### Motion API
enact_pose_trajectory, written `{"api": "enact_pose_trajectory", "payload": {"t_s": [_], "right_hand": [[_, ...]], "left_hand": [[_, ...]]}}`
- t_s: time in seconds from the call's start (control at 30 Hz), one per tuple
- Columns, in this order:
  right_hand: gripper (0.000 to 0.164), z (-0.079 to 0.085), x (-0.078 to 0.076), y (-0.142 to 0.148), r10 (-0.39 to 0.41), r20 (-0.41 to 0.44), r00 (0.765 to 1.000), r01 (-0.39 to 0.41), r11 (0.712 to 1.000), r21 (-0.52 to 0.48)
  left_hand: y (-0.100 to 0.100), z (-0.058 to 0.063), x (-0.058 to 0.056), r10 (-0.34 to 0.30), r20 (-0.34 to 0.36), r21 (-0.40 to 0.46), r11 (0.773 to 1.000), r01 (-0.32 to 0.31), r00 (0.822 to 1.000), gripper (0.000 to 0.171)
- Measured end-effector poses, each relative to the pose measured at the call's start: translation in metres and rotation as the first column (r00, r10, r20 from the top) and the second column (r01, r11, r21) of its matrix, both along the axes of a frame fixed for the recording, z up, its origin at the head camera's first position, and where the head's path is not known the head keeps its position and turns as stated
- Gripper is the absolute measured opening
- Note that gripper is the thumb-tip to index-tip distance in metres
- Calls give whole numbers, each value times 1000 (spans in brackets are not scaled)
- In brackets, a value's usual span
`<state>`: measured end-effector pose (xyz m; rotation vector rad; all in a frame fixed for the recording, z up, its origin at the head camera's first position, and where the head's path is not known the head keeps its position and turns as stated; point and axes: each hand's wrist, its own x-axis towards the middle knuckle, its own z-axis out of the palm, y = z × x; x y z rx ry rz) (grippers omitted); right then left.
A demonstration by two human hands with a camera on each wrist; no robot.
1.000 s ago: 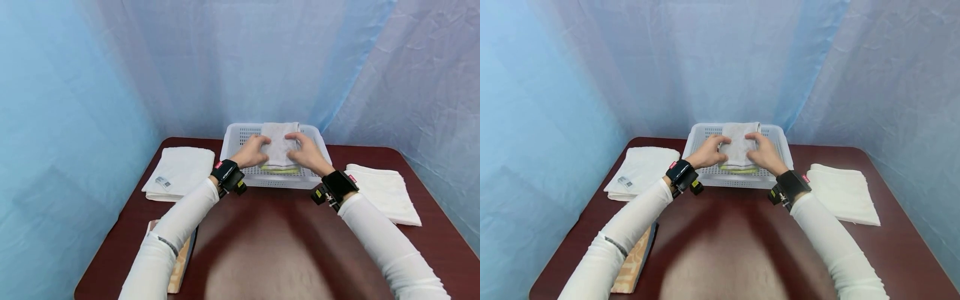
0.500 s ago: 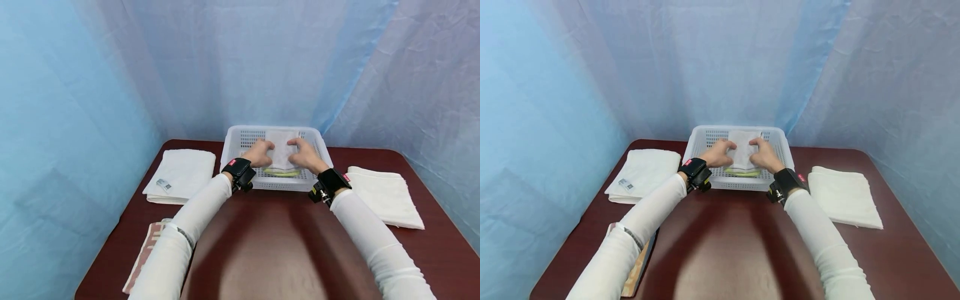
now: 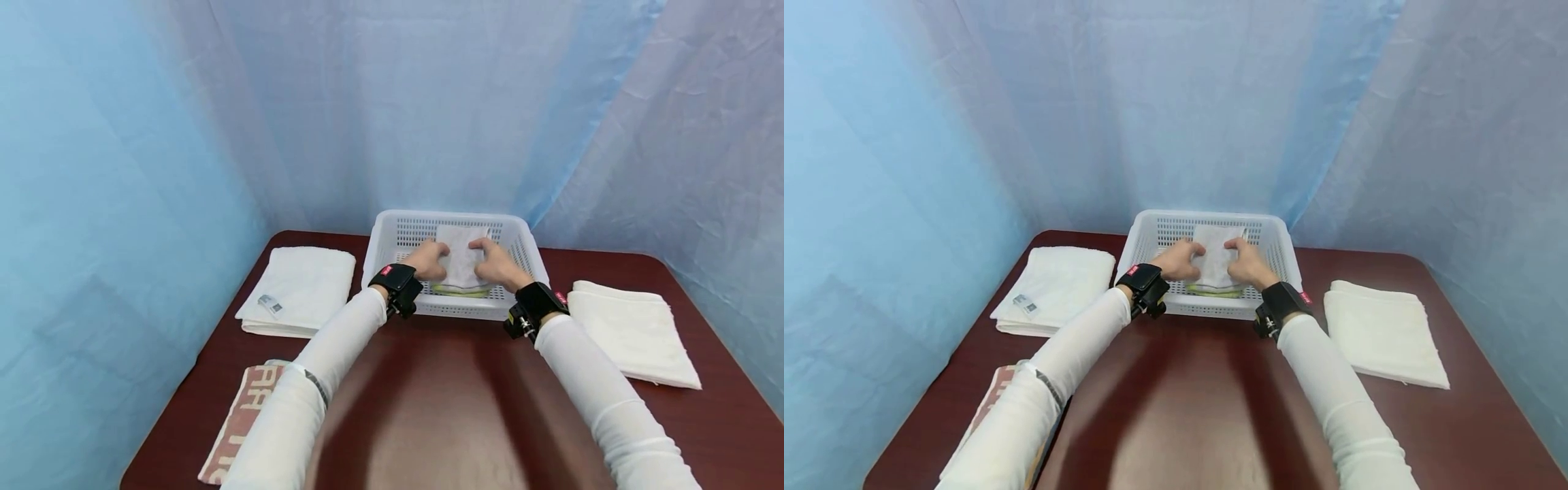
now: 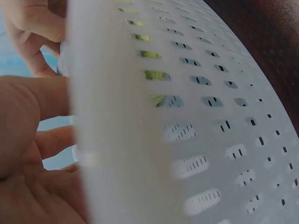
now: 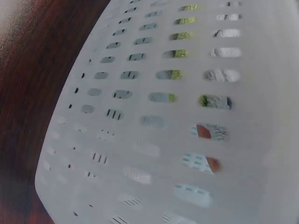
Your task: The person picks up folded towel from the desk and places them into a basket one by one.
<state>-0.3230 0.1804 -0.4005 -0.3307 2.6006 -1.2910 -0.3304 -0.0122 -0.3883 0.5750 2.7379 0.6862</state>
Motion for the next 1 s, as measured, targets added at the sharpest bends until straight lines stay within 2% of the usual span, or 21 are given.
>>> {"api": "enact_pose_trajectory", "payload": {"t_s": [0.2, 0.4, 0.67, 0.77, 1.0], "right_hand": [[69, -6, 0, 0, 23, 21, 1000, -23, 1000, 3], [71, -15, 0, 1, -5, -11, 1000, 6, 999, 37], [71, -27, -2, -4, 25, -52, 998, -22, 998, 57], [69, -28, -1, -5, 36, -64, 997, -29, 994, 104], [68, -33, -2, -5, 48, -45, 998, -39, 982, 187]], "left_hand": [[0, -3, 1, 13, 47, 2, 1000, -13, 999, 59], [4, -11, -2, 21, 79, 9, 1000, -21, 997, 60], [2, -17, -1, -27, 59, -37, 999, 29, 998, 53], [2, -21, -4, -36, 73, -36, 999, 39, 997, 46], [2, -17, 6, -53, 114, -63, 996, 60, 992, 53]]}}
